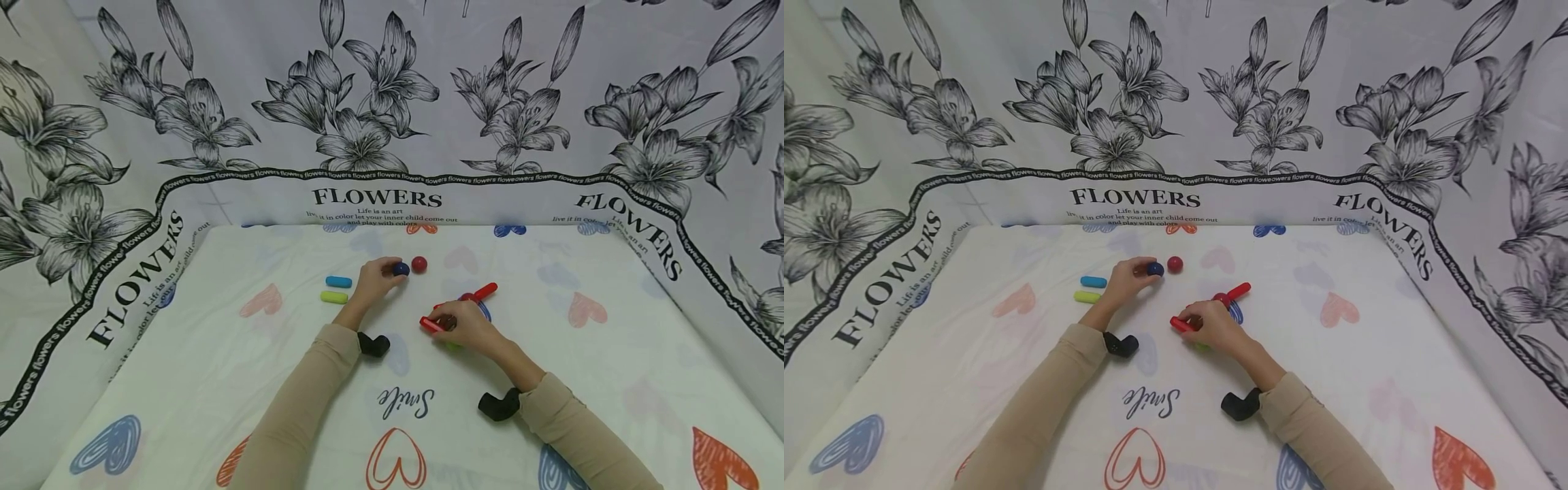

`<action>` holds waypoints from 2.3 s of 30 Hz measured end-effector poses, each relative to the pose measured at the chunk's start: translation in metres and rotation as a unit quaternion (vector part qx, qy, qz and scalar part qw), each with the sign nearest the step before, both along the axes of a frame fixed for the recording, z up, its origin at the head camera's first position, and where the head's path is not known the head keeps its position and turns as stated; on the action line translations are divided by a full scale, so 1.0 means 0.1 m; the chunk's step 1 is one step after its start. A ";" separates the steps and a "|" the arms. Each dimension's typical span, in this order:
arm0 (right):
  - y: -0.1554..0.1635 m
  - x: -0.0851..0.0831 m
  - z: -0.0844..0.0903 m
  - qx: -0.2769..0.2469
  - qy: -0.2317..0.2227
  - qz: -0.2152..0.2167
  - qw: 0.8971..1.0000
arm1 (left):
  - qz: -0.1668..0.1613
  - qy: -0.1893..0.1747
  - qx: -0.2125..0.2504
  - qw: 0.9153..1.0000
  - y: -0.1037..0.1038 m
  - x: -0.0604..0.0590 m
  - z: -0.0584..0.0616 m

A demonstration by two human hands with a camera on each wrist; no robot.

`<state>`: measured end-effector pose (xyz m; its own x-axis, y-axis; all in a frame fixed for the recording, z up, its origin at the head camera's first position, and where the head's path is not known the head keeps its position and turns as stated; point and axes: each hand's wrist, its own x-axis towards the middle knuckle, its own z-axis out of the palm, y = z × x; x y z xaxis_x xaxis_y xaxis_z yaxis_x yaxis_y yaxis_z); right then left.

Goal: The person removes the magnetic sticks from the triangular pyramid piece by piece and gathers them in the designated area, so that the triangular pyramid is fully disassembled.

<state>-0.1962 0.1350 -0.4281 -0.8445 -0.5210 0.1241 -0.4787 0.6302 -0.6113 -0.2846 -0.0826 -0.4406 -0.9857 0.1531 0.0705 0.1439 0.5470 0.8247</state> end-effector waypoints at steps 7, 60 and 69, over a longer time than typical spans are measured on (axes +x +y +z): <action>0.02 0.00 0.02 -0.002 0.002 0.005 1.000 | 0.020 -0.006 0.014 1.000 0.02 -0.06 -0.04; 0.19 0.15 0.11 -0.022 0.028 -0.014 0.999 | 0.031 0.008 0.039 0.999 -0.01 -0.15 0.01; 0.28 0.20 0.07 -0.018 0.082 0.007 0.996 | 0.022 0.051 0.022 0.998 -0.04 0.04 0.10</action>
<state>-0.1760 0.1627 -0.4212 -0.8042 -0.5248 0.2790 -0.5824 0.6023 -0.5460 -0.2804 -0.0868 -0.4307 -0.9787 0.1042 0.1770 0.2053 0.5184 0.8301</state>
